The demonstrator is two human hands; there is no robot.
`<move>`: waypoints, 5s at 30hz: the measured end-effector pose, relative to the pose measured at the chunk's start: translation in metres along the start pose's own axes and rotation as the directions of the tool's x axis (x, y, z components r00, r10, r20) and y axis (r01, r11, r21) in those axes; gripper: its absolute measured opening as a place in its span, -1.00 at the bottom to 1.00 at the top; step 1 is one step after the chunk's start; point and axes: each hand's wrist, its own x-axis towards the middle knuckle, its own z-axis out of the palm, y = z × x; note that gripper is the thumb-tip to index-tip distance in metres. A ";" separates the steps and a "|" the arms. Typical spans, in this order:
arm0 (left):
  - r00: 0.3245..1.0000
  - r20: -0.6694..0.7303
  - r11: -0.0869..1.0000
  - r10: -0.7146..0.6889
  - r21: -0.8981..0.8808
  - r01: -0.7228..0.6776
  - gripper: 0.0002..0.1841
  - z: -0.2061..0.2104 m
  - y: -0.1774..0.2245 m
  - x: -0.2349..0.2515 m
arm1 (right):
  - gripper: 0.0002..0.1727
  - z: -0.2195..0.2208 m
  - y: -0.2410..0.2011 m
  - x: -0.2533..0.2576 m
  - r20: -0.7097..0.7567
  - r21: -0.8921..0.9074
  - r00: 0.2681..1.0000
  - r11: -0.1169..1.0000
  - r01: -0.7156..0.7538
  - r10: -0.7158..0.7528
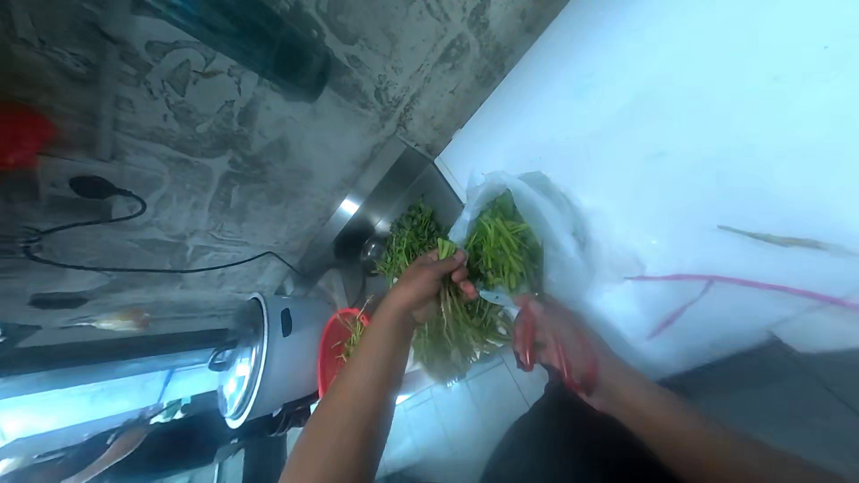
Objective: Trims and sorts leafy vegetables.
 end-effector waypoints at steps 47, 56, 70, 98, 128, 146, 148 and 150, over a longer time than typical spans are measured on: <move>0.646 -0.762 0.935 -0.036 -0.254 -0.247 -0.44 -0.381 -0.226 -0.113 | -0.62 0.120 0.068 0.049 -0.119 -0.651 0.993 0.756 -0.071 -0.009; 0.541 -0.818 0.980 0.195 0.187 -0.071 -0.58 -0.387 -0.286 -0.097 | -0.66 0.148 0.086 0.071 -0.159 -0.734 0.987 0.671 -0.101 -0.025; 0.684 -0.504 0.629 0.527 0.773 0.084 -0.64 -0.321 -0.246 -0.032 | -0.53 0.130 0.022 0.023 -0.147 -0.898 0.822 0.423 0.123 -0.551; 0.775 -0.362 0.855 0.518 0.201 -0.478 -0.68 -0.034 -0.015 0.075 | -0.58 0.027 -0.160 0.038 -0.329 -0.914 0.628 0.404 -0.025 -0.705; 0.663 -0.412 0.766 0.625 0.490 -0.417 -0.66 -0.149 -0.167 0.019 | -0.34 0.121 -0.041 0.027 0.159 -0.962 0.635 0.026 0.273 -0.756; 0.693 -0.611 0.800 0.384 -0.155 -0.580 -0.67 -0.183 -0.186 -0.016 | -0.31 0.111 -0.009 0.029 0.095 -0.889 0.888 0.363 0.279 -0.450; 0.617 -0.658 0.759 0.431 -0.106 -0.643 -0.68 -0.188 -0.173 -0.021 | -0.33 0.111 -0.006 0.031 0.097 -0.884 0.891 0.372 0.282 -0.443; 0.597 -0.665 0.806 0.448 0.012 -0.591 -0.68 -0.191 -0.162 -0.009 | -0.32 0.115 -0.002 0.034 0.103 -0.880 0.897 0.380 0.283 -0.429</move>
